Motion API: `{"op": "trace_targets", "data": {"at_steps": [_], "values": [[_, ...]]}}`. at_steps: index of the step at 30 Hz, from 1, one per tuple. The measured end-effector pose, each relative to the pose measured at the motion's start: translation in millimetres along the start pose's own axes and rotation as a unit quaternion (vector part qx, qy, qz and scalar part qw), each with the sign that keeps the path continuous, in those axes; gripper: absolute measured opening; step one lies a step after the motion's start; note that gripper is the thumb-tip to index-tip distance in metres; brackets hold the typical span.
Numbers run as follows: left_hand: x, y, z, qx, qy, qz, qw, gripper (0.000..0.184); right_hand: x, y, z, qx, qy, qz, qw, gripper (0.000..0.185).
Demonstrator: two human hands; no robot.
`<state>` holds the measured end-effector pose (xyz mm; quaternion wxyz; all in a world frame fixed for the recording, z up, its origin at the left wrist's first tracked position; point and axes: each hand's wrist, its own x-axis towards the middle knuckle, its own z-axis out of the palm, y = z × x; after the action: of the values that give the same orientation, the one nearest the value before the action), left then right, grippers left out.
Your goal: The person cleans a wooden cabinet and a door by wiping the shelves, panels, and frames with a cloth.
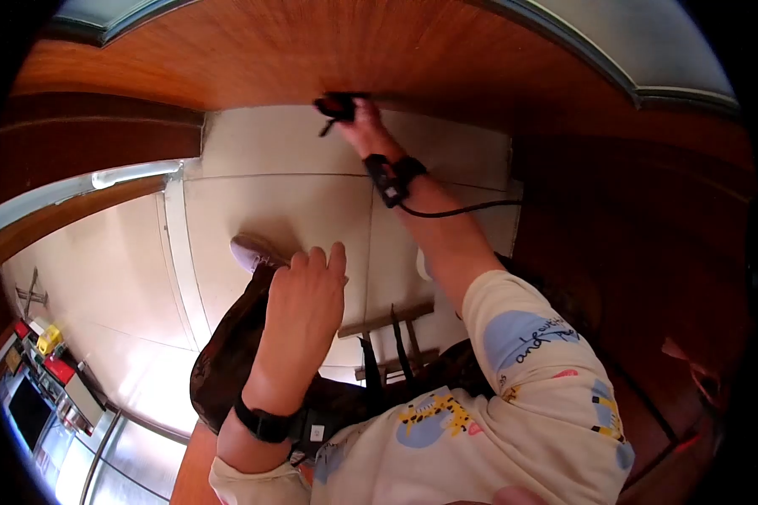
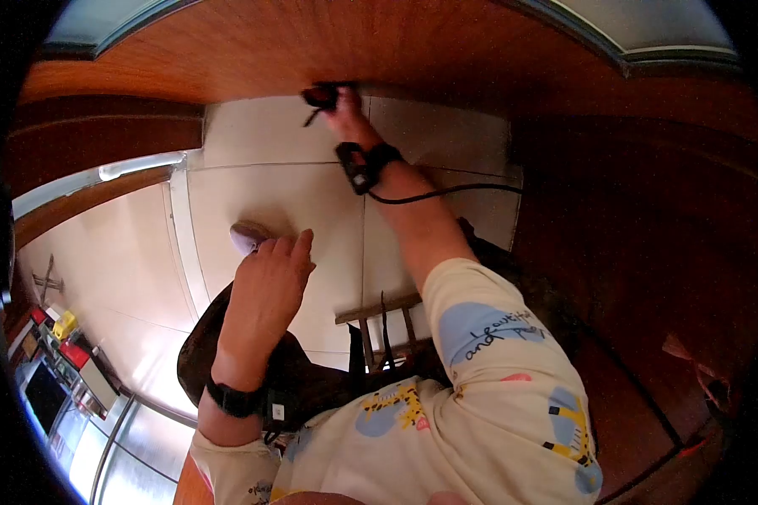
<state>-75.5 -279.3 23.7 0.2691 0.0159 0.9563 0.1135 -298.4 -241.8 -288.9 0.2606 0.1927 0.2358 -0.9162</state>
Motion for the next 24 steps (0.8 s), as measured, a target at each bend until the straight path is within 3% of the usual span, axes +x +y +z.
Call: {"op": "trace_targets", "data": {"at_steps": [1,2,4,7,8,9,11,13,14,15,17,19,21,23,24], "values": [[3.3,-2.5,2.7,0.002,-0.005,0.007,1.000,0.030,9.2,18.4,18.6,0.094,0.034,0.064,0.993,0.030],[6.6,-5.4,4.7,0.004,-0.009,0.016,1.000,0.026,38.6,41.5,10.7,0.189,-0.012,0.116,0.975,0.031],[10.5,-13.7,8.8,0.026,-0.010,0.007,1.000,0.022,24.6,34.7,46.5,0.213,0.064,0.114,0.968,0.026],[13.8,-15.5,6.4,0.033,-0.004,-0.006,0.999,0.016,0.0,-10.7,37.1,0.178,0.074,0.069,0.979,0.023],[13.2,-15.4,6.0,0.020,0.001,-0.010,1.000,0.014,-22.3,-34.9,23.7,-0.251,0.064,-0.074,0.963,0.022],[12.2,-13.9,7.8,0.019,0.004,-0.011,1.000,0.014,-41.9,-61.7,9.2,-0.629,0.041,-0.203,0.749,0.025],[10.4,-8.5,10.4,0.022,0.041,0.025,0.999,0.015,-76.8,-116.3,-6.1,-0.623,0.035,-0.202,0.755,0.025],[5.8,2.7,6.2,0.005,0.041,0.039,0.998,0.015,-69.6,-148.0,-45.3,-0.688,0.128,-0.204,0.685,0.025],[3.7,7.7,4.9,-0.013,0.041,0.053,0.998,0.016,-109.4,-161.5,6.4,-0.718,0.205,-0.157,0.646,0.024],[1.6,10.3,6.5,-0.030,0.066,0.076,0.994,0.017,-93.0,-162.5,-16.1,-0.719,0.202,-0.157,0.646,0.024],[-0.7,16.2,8.7,-0.024,0.069,0.075,0.994,0.017,-48.2,-162.0,-67.3,-0.597,0.136,-0.144,0.777,0.029],[-2.6,19.2,10.0,0.004,0.078,0.083,0.994,0.016,-61.1,-129.2,-25.9,-0.667,0.110,-0.229,0.700,0.037],[0.4,13.7,11.3,-0.005,0.086,0.085,0.993,0.014,-107.1,-89.5,76.7,-0.681,0.041,-0.156,0.714,0.041],[3.1,9.8,14.0,-0.012,0.095,0.089,0.991,0.012,-47.1,-38.6,53.7,-0.520,-0.080,-0.126,0.841,0.040],[4.9,6.7,16.6,0.003,0.096,0.070,0.993,0.009,-34.5,-21.0,71.3,-0.232,0.003,-0.042,0.972,0.039]]}}
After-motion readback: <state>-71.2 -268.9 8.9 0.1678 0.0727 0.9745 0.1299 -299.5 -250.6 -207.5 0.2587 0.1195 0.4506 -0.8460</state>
